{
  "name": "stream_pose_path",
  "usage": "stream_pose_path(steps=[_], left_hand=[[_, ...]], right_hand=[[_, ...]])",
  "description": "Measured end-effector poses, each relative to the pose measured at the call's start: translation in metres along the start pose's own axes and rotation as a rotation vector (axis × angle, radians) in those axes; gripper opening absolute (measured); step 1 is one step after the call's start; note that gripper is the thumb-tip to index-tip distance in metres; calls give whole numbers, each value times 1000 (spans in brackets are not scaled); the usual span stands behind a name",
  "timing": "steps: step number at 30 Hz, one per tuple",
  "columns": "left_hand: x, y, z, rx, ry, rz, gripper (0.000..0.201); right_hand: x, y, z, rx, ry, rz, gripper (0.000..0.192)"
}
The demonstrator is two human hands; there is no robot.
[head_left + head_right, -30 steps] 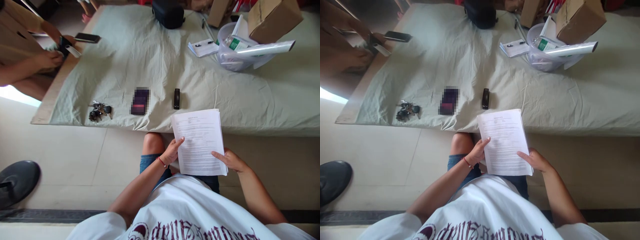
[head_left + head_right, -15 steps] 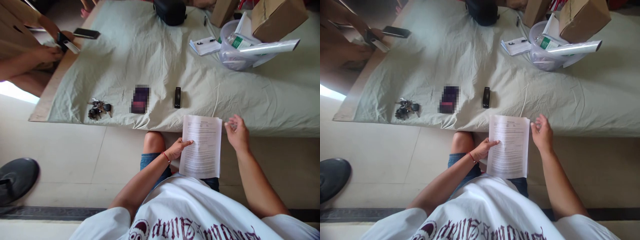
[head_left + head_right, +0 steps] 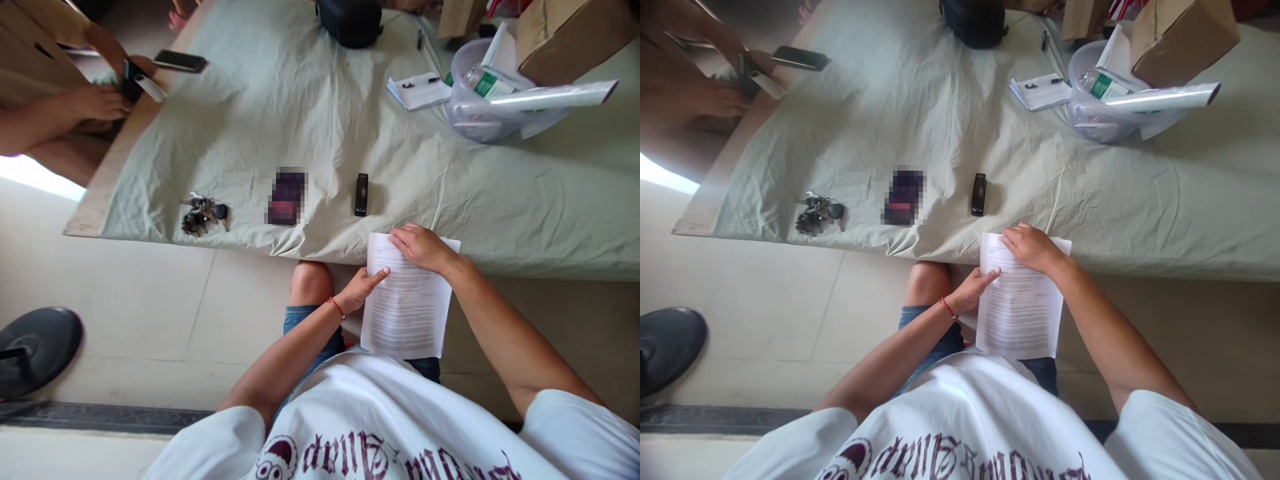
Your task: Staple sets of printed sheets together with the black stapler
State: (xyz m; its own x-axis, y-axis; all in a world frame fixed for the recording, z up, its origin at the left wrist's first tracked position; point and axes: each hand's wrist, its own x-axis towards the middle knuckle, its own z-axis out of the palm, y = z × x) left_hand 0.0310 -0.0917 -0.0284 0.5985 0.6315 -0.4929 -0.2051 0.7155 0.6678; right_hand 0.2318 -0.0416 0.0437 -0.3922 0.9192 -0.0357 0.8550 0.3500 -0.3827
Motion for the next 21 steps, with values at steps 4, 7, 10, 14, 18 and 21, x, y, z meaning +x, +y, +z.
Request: stream_pose_path(steps=[4, 7, 10, 14, 18, 21], left_hand=[[8, 5, -1, 19, 69, 35, 66], [13, 9, -5, -16, 181, 169, 62], [14, 14, -7, 3, 237, 253, 57], [12, 20, -6, 54, 167, 235, 57], [11, 19, -5, 22, 132, 216, 58], [11, 18, -3, 49, 167, 207, 62]], right_hand=[[3, -3, -3, 47, 20, -63, 35], [3, -1, -3, 112, 66, -97, 31], [2, 3, -1, 142, 94, -97, 31], [1, 5, -2, 185, 104, -126, 30], [0, 3, -6, 238, 127, -152, 32], [-1, 1, -5, 250, 142, -168, 34]])
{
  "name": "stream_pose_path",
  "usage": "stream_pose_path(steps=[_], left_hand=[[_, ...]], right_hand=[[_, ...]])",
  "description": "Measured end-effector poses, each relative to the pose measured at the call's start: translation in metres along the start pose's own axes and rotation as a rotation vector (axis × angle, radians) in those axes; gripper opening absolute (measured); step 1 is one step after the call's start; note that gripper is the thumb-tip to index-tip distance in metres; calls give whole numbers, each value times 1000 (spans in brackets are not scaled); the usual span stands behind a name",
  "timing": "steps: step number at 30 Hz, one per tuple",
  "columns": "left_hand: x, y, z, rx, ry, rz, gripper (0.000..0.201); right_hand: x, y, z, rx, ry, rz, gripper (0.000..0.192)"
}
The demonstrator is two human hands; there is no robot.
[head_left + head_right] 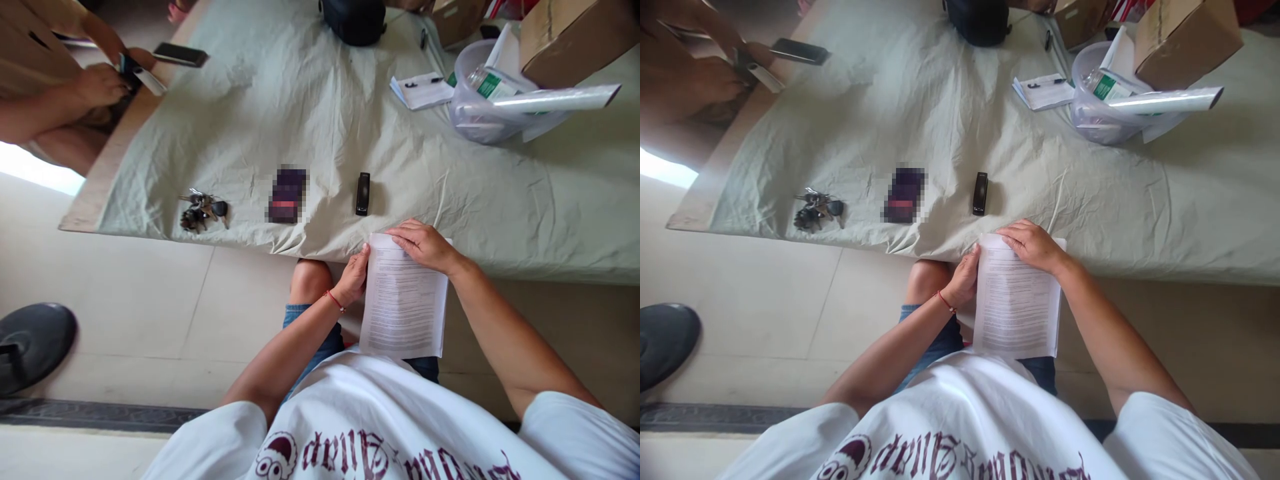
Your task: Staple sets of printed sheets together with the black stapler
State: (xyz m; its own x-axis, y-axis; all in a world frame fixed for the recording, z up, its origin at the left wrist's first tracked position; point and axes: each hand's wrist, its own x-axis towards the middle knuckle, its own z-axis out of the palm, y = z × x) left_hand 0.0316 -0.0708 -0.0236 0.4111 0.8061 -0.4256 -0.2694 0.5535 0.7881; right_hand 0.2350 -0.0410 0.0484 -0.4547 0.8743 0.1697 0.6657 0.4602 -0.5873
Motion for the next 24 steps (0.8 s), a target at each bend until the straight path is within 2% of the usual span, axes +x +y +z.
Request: stream_pose_path(steps=[4, 9, 11, 13, 16, 18, 21, 24], left_hand=[[-2, 4, 4, 87, 23, 38, 66], [-6, 8, 5, 157, 130, 89, 61], [-10, 10, 5, 156, 112, 152, 54], [-15, 13, 5, 121, 42, 185, 44], [-22, 16, 7, 81, -26, 140, 44], [-24, 18, 9, 100, -29, 140, 48], [-22, 21, 11, 158, -9, 220, 51], [-18, 24, 13, 189, 6, 266, 52]], right_hand=[[-1, 0, 3, 3, 13, -8, 34], [-3, 0, 5, -38, 3, 13, 35], [-4, 0, 6, -65, -1, 15, 35], [-4, -1, 6, -77, -8, 16, 35], [-2, -3, 5, -79, -11, 10, 35], [1, -7, 5, -102, 14, 14, 36], [7, -13, 5, -156, 44, 29, 38], [11, -18, 6, -181, -44, 25, 37]])
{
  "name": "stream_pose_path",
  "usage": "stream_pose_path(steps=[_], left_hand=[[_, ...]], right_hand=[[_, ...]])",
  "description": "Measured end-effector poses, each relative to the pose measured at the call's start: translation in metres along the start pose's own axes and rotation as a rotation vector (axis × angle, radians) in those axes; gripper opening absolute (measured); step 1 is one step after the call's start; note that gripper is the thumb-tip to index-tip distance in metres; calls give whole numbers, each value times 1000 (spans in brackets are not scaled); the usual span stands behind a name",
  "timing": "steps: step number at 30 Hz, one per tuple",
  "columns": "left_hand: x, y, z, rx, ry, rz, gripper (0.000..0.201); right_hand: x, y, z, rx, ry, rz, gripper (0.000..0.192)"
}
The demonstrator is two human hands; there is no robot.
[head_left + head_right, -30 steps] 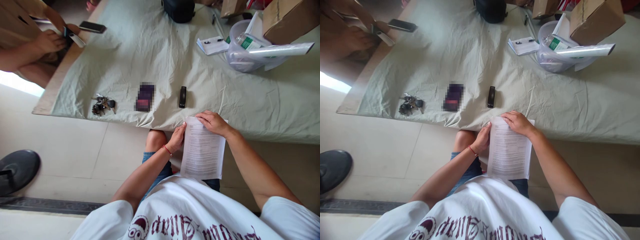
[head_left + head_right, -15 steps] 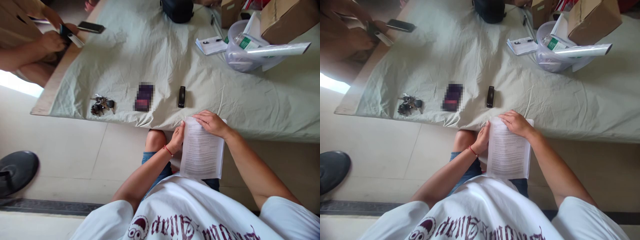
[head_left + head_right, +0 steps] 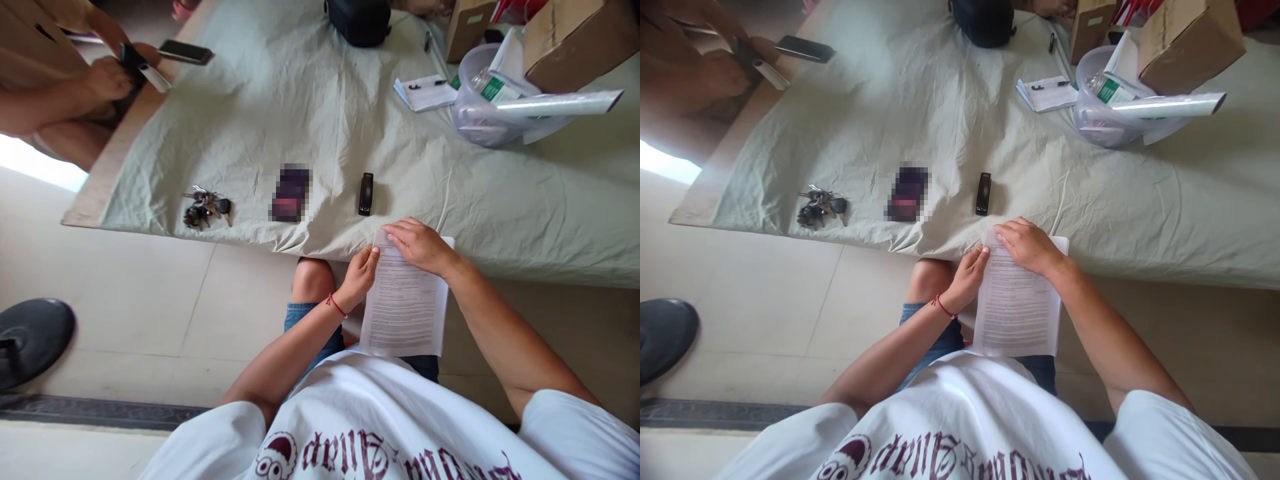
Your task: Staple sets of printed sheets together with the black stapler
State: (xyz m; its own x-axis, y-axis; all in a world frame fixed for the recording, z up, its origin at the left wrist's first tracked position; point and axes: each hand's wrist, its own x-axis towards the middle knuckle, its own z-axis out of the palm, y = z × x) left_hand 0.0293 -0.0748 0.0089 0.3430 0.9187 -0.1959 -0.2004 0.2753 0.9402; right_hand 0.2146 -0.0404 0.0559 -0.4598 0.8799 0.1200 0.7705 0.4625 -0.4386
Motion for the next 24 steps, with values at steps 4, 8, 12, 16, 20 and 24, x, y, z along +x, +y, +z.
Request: stream_pose_path(steps=[4, 8, 12, 16, 20, 24], left_hand=[[4, -2, 0, 3, 8, 21, 52], [5, -7, 0, 12, 25, 22, 53], [5, -11, 0, 37, 48, 54, 53], [6, -14, 1, 83, 76, 88, 52], [7, -17, 1, 93, 75, 123, 49], [8, -16, 3, 98, 92, 146, 47]], right_hand=[[2, -3, 1, -38, -36, 15, 38], [1, -6, 3, -79, -94, 36, 34], [-1, -9, 4, -96, -93, 75, 38], [-2, -12, 4, -95, -149, 92, 39], [-2, -15, 5, -106, -120, 98, 40], [-1, -18, 6, -88, -188, 108, 37]])
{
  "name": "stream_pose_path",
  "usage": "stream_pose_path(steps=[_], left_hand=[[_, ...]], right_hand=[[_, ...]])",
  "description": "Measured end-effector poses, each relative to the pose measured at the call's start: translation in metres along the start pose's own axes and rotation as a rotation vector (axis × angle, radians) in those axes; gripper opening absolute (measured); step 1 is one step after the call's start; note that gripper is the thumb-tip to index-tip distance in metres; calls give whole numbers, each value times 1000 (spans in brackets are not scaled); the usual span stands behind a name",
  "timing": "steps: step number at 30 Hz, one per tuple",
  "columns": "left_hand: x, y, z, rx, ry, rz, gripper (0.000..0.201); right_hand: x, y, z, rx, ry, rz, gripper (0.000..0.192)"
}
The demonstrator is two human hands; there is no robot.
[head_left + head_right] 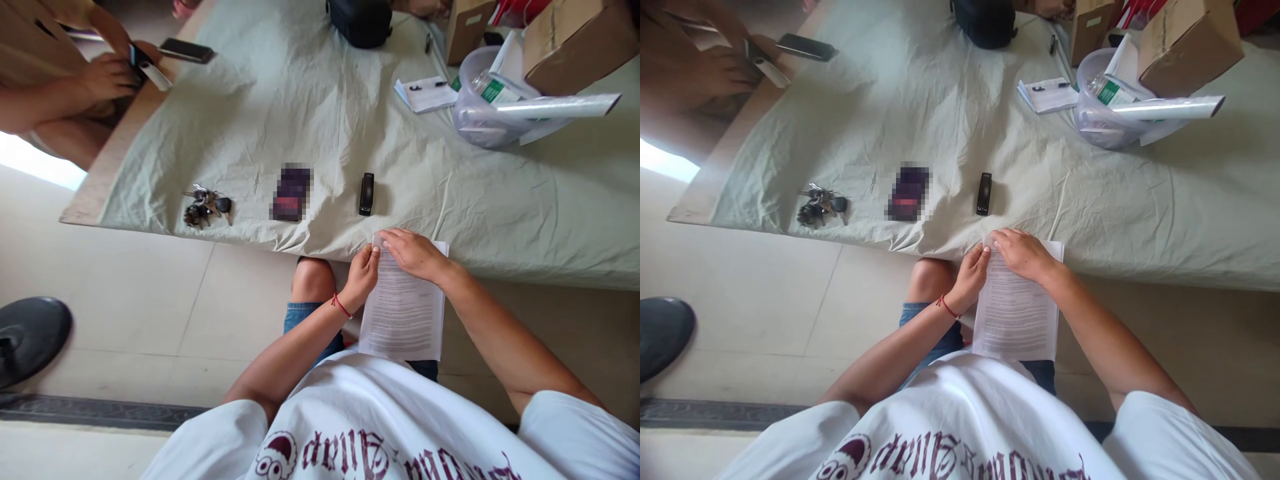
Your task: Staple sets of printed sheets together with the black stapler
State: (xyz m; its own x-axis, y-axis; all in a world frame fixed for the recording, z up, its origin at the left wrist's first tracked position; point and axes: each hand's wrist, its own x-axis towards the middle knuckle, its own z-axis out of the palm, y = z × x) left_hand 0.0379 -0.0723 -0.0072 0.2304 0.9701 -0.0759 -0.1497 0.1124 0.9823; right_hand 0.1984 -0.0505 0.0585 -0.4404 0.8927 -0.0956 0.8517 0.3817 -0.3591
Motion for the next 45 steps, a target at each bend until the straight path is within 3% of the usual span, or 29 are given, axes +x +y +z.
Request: stream_pose_path(steps=[4, 14, 19, 23, 29, 33, 38, 45], left_hand=[[2, 2, 0, 21, -4, 33, 48], [2, 0, -4, 77, -38, 5, 48], [-30, -15, -11, 29, -136, -160, 49], [-48, -28, -15, -52, -164, -257, 56], [-49, -23, -22, -175, -237, -325, 61], [-57, -21, -26, -376, -283, -484, 68], [-64, -28, -28, -298, -310, -691, 60], [-63, -27, -30, -332, -257, -727, 59]], right_hand=[[2, -3, 0, -18, 82, 14, 39], [8, 5, -11, 35, 2, 72, 27], [9, 12, -4, 114, 71, 121, 27], [7, 19, 5, 109, 18, 110, 29], [-3, 27, 5, 44, -85, 146, 33], [-8, 27, 4, 82, -36, 121, 33], [-6, 27, 4, 83, -42, 111, 33], [-9, 24, 0, 23, -84, 139, 35]])
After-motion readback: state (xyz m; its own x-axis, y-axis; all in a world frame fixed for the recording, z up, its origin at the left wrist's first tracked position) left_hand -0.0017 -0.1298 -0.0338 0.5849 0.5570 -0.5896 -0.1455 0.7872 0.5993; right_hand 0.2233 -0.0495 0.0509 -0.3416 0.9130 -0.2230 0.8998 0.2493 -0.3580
